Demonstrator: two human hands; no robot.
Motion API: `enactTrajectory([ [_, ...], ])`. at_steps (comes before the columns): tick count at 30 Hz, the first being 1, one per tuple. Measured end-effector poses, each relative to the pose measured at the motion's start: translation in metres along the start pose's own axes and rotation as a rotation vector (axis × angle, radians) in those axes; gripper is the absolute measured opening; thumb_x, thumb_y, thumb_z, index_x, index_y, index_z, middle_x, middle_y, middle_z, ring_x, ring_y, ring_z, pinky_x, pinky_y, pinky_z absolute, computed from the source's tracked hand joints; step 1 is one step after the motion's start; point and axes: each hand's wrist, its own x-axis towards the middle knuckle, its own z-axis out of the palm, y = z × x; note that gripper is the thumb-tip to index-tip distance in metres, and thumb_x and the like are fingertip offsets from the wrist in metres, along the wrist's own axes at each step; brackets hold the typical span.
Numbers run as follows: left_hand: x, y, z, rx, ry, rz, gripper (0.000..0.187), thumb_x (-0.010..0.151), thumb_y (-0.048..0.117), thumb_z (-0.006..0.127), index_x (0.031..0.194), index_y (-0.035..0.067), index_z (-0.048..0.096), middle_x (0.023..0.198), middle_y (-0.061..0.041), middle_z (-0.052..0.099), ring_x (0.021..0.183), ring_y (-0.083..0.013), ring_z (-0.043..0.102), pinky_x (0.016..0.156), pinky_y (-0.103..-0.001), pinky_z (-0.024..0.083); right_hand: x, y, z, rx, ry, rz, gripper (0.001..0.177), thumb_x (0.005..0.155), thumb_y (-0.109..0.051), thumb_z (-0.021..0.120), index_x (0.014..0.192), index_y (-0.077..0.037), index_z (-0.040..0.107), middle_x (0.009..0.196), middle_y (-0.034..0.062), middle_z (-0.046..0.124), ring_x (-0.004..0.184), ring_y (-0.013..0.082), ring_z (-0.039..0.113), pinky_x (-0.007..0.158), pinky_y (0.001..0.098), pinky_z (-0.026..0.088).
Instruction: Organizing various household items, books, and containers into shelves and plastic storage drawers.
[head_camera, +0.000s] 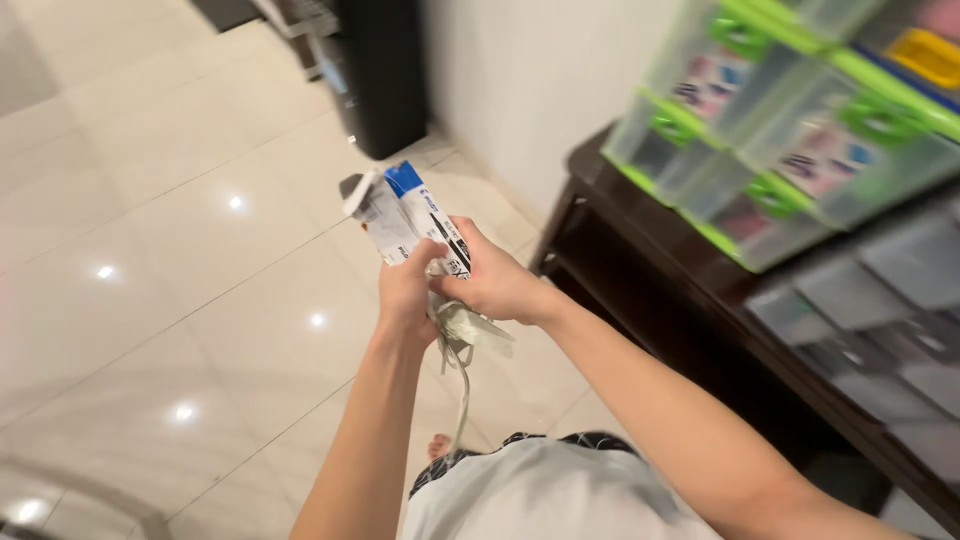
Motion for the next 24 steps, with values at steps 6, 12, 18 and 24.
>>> enactTrajectory([
  [6,0.028,0.055,-0.057,0.031,0.13,0.023,0.042,0.08,0.005,0.068,0.12,-0.001,0.059,0.099,-0.012,0.068,0.081,-0.0244,0.071,0.065,-0.04,0.06,0.078,0.009,0.056,0.032,-0.104,-0.06,0.058,0.091,-0.01,0.066,0.142,-0.005,0.039,0.119,0.0083,0.063,0.107,0.014,0.061,0.09,0.0308,0.053],
  [12,0.085,0.105,-0.083,0.078,0.205,0.104,0.041,0.078,0.01,0.08,0.114,-0.005,0.065,0.095,-0.013,0.074,0.077,-0.0218,0.074,0.065,-0.038,0.062,0.164,-0.008,0.074,0.031,-0.155,-0.063,0.053,0.091,-0.01,0.067,0.137,-0.004,0.043,0.119,0.0107,0.064,0.108,0.016,0.063,0.09,0.0324,0.054],
  [18,0.191,0.159,-0.127,0.1,0.342,0.196,0.047,0.077,0.017,0.082,0.116,0.0,0.063,0.096,-0.009,0.075,0.078,-0.0189,0.074,0.066,-0.035,0.063,0.297,-0.014,0.093,0.089,-0.238,-0.076,0.055,0.089,-0.009,0.068,0.138,-0.005,0.042,0.118,0.0096,0.065,0.104,0.0139,0.065,0.085,0.0298,0.057],
  [24,0.284,0.223,-0.152,-0.011,0.427,0.313,0.052,0.082,0.03,0.081,0.12,0.003,0.059,0.097,-0.007,0.074,0.082,-0.0172,0.073,0.07,-0.036,0.062,0.429,-0.039,0.096,0.116,-0.355,-0.072,0.055,0.089,-0.007,0.071,0.138,-0.003,0.045,0.107,0.0073,0.068,0.089,0.0103,0.065,0.073,0.0269,0.056],
])
